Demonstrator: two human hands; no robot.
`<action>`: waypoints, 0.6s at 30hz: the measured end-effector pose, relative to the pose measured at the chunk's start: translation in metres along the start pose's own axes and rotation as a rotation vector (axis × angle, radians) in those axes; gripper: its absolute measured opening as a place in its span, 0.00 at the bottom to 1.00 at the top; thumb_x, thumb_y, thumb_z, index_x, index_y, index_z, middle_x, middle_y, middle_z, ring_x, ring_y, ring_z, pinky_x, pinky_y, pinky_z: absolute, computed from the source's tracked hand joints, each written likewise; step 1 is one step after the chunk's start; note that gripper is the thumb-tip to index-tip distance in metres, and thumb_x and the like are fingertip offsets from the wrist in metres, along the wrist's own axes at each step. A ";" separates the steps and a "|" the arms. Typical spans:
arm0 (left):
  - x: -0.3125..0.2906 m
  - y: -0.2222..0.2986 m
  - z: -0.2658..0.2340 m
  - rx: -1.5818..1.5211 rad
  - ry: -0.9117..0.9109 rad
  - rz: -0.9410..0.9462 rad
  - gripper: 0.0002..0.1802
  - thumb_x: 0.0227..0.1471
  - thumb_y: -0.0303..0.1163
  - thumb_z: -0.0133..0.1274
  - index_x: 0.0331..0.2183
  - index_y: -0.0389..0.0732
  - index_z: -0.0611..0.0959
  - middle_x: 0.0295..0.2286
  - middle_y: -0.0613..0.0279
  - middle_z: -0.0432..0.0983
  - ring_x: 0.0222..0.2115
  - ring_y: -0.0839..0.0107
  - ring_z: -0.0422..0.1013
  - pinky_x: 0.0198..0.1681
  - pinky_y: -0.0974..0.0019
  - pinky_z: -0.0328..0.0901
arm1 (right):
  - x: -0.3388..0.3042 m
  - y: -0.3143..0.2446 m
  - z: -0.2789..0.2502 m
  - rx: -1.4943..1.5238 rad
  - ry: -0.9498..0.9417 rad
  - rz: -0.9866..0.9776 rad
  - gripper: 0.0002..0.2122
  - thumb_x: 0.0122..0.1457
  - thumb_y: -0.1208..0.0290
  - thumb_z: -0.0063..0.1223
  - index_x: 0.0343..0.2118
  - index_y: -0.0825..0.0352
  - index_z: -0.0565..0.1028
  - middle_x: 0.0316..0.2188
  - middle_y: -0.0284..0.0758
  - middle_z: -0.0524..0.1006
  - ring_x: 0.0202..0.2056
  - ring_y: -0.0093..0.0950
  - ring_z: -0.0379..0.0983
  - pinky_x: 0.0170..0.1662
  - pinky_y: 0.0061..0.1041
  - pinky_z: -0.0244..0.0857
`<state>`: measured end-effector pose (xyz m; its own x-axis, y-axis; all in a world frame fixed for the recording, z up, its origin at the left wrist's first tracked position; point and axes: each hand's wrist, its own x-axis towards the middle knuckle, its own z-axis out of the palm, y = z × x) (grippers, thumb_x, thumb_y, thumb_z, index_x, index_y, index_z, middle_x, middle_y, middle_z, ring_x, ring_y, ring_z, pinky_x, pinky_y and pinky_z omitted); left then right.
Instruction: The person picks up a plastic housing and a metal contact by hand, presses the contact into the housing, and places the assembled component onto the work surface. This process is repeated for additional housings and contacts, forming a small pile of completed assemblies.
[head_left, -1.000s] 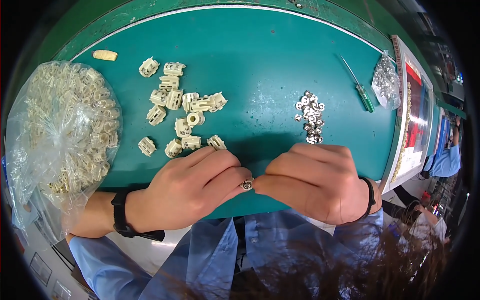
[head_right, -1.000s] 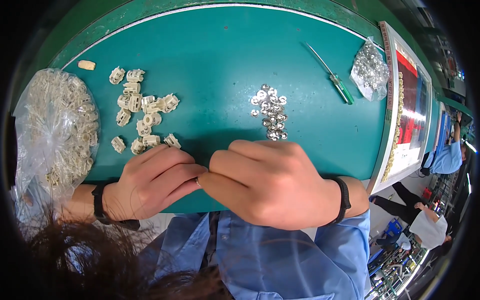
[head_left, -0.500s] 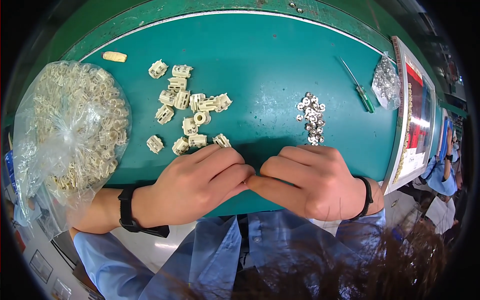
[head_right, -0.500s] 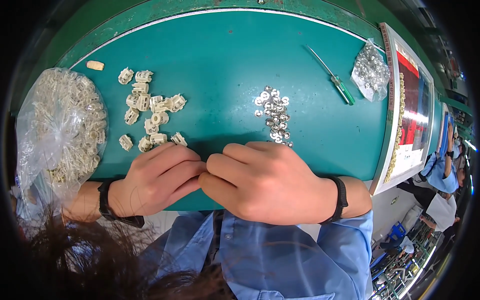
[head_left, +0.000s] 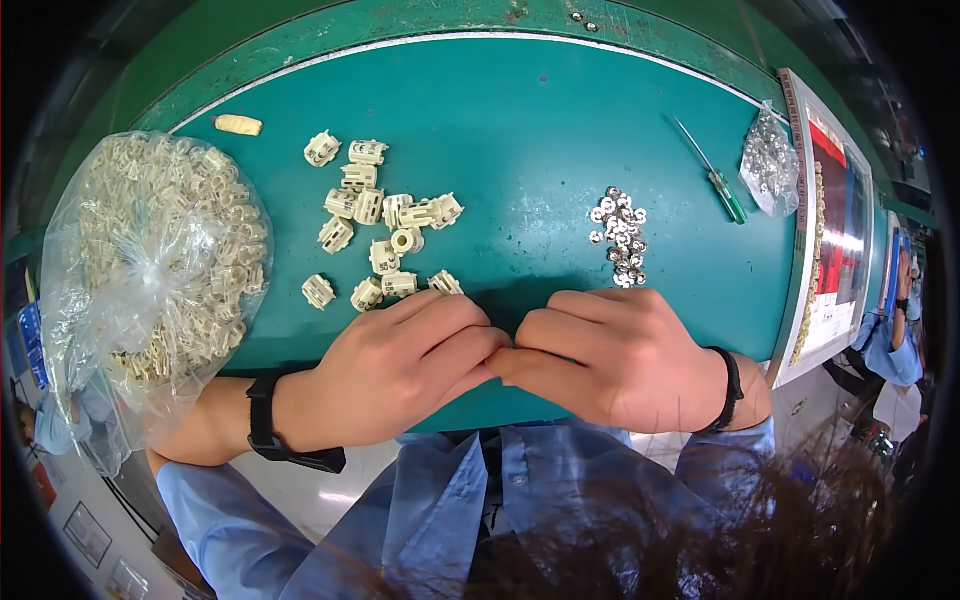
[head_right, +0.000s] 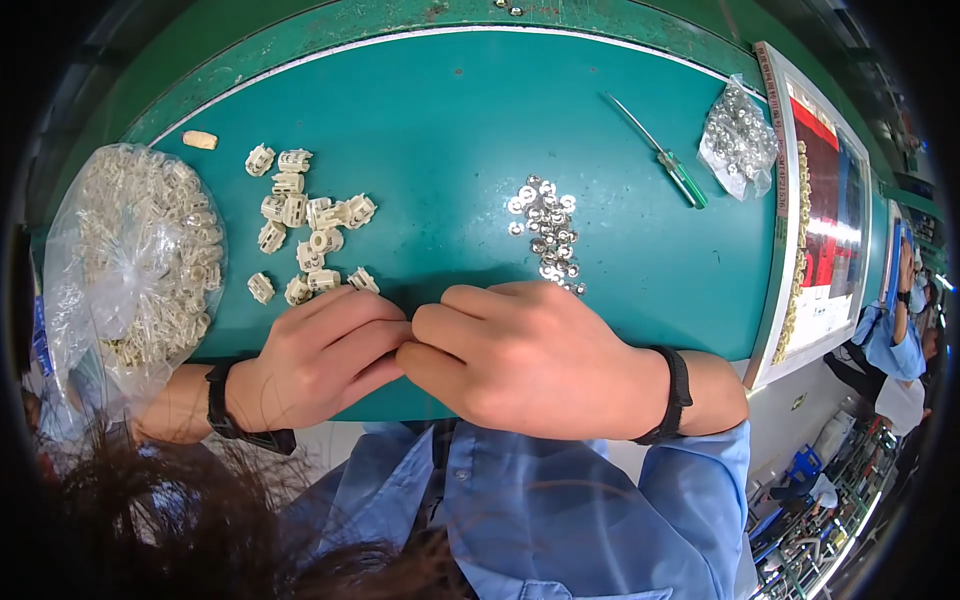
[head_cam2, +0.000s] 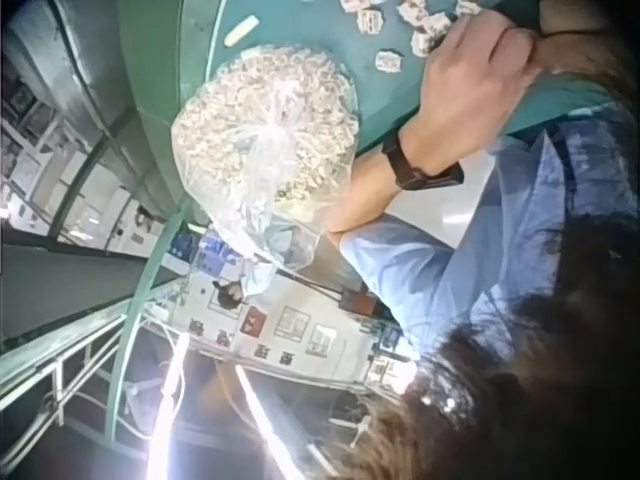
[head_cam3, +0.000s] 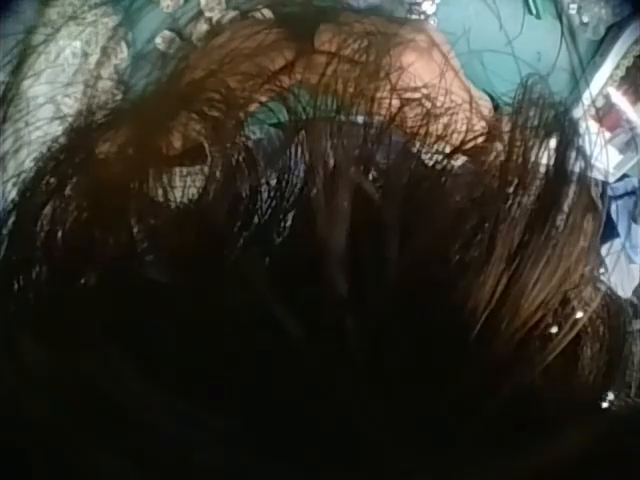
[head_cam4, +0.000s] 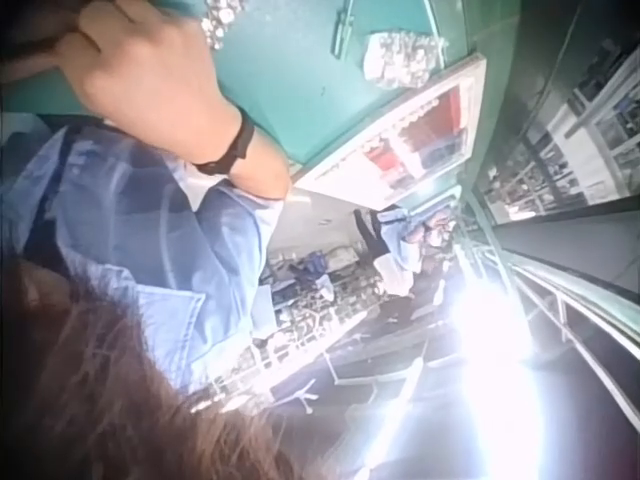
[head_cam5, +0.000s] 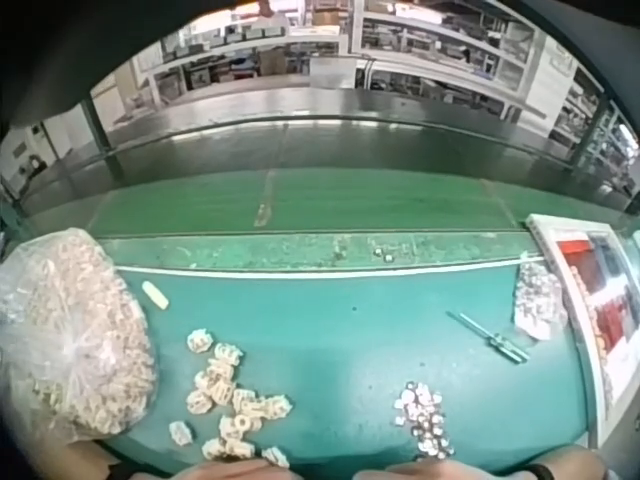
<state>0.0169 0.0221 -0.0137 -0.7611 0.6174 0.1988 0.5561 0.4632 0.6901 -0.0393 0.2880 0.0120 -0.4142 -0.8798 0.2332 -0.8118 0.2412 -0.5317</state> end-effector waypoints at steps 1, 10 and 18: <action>0.000 0.000 0.000 0.002 -0.001 0.000 0.19 0.50 0.26 0.77 0.45 0.35 0.90 0.41 0.57 0.82 0.37 0.54 0.81 0.39 0.56 0.78 | 0.000 0.000 0.000 -0.001 0.002 -0.001 0.12 0.52 0.73 0.73 0.41 0.61 0.89 0.33 0.26 0.78 0.29 0.24 0.76 0.27 0.27 0.71; 0.000 0.001 -0.002 -0.018 0.008 0.002 0.19 0.49 0.25 0.77 0.44 0.36 0.90 0.41 0.57 0.83 0.37 0.55 0.82 0.40 0.57 0.79 | -0.001 0.006 -0.006 -0.018 -0.040 -0.058 0.13 0.53 0.74 0.73 0.43 0.63 0.88 0.37 0.28 0.81 0.32 0.25 0.79 0.25 0.28 0.72; -0.001 0.005 0.002 0.085 0.095 0.003 0.20 0.47 0.23 0.78 0.44 0.38 0.92 0.39 0.59 0.83 0.35 0.57 0.82 0.37 0.58 0.79 | -0.005 0.019 -0.016 0.072 -0.037 0.074 0.13 0.55 0.72 0.74 0.44 0.63 0.86 0.39 0.30 0.82 0.33 0.30 0.82 0.28 0.33 0.76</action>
<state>0.0208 0.0251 -0.0114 -0.7855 0.5578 0.2681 0.5814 0.5166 0.6286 -0.0597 0.3032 0.0138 -0.4552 -0.8757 0.1613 -0.7476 0.2775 -0.6035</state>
